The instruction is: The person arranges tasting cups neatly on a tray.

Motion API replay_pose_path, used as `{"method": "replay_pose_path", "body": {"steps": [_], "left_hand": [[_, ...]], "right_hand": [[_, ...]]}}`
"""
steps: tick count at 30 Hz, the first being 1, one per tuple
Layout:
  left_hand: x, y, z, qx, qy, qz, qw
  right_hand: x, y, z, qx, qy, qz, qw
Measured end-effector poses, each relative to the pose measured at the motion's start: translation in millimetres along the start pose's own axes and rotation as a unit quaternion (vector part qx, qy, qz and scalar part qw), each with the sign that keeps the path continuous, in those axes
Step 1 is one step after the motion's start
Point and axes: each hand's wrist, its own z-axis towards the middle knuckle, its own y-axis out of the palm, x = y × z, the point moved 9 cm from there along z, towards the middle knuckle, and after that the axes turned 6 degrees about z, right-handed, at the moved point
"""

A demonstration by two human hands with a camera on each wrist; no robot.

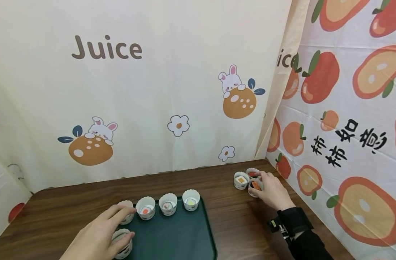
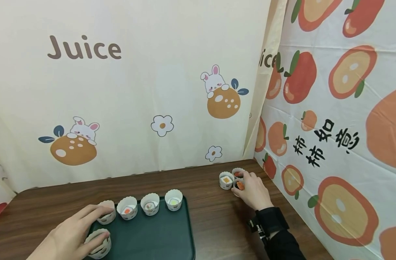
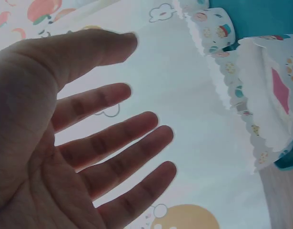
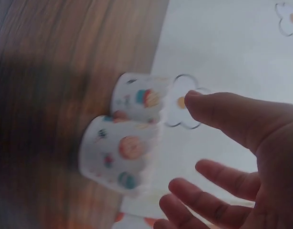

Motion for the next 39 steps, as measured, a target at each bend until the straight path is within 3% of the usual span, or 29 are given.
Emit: {"method": "replay_pose_path", "body": {"steps": [6, 10, 19, 26, 34, 39], "left_hand": [[4.7, -18.9, -5.5, 0.082, 0.005, 0.005, 0.9966], [7.7, -24.3, -6.7, 0.102, 0.01, 0.006, 0.9947], [9.9, -25.2, -3.9, 0.11, 0.013, -0.003, 0.9938], [3.0, -18.1, -5.1, 0.079, -0.006, -0.003, 0.9968], [3.1, -12.9, -2.8, 0.037, -0.011, -0.018, 0.9991], [8.2, -17.6, -3.6, 0.057, -0.001, -0.028, 0.998]], "right_hand": [[25.9, 11.7, 7.7, -0.025, 0.047, 0.001, 0.999], [35.1, 16.2, 11.3, -0.033, 0.05, 0.002, 0.998], [51.6, 24.9, 19.2, -0.042, 0.065, 0.01, 0.997], [55.7, 38.0, 19.2, -0.052, 0.08, 0.034, 0.995], [56.0, 34.7, 12.1, -0.047, 0.08, 0.05, 0.994], [50.7, 30.1, 5.5, -0.047, 0.069, 0.055, 0.995]]}}
